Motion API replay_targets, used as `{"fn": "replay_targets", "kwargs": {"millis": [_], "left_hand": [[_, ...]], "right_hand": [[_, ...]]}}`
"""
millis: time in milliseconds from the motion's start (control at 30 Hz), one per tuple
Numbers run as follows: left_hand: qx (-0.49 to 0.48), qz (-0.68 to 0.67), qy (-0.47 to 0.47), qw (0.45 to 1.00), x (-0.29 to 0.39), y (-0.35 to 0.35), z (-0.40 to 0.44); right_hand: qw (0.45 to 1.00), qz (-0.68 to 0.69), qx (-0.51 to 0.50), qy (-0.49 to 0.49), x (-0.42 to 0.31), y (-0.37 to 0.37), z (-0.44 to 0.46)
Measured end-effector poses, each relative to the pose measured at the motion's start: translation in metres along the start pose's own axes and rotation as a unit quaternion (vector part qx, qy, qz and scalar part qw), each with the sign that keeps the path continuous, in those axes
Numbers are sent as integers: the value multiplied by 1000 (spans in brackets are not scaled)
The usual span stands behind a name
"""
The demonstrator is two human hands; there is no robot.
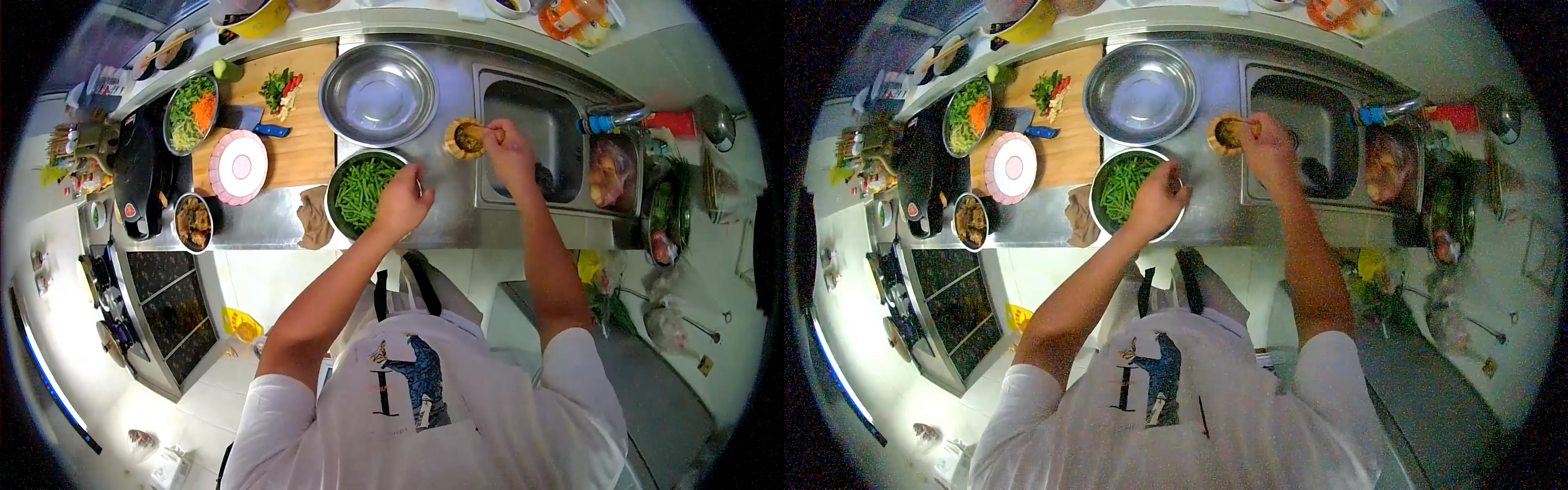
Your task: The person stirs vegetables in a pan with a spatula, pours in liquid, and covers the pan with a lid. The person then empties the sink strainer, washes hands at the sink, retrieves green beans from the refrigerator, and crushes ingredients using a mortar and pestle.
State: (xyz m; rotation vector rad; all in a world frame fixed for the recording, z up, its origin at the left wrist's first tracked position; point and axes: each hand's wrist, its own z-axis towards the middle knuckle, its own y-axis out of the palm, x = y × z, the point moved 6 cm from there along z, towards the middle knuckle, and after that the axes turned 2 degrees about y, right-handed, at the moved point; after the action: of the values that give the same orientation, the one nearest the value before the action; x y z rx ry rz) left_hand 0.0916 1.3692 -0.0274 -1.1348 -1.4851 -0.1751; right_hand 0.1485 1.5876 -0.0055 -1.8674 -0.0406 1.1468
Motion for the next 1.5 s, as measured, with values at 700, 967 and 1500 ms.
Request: {"fn": "replay_targets", "kwargs": {"millis": [700,967,1500], "left_hand": [[69,-12,212,975,7,72,111],[43,-36,246,968,52,18,66],[162,36,143,976,13,-97,-68]], "right_hand": [[999,29,-9,-15,26,9,-7],[994,96,-24,44,4,-29,-36],[883,356,-271,146,-69,43,-105]]}}
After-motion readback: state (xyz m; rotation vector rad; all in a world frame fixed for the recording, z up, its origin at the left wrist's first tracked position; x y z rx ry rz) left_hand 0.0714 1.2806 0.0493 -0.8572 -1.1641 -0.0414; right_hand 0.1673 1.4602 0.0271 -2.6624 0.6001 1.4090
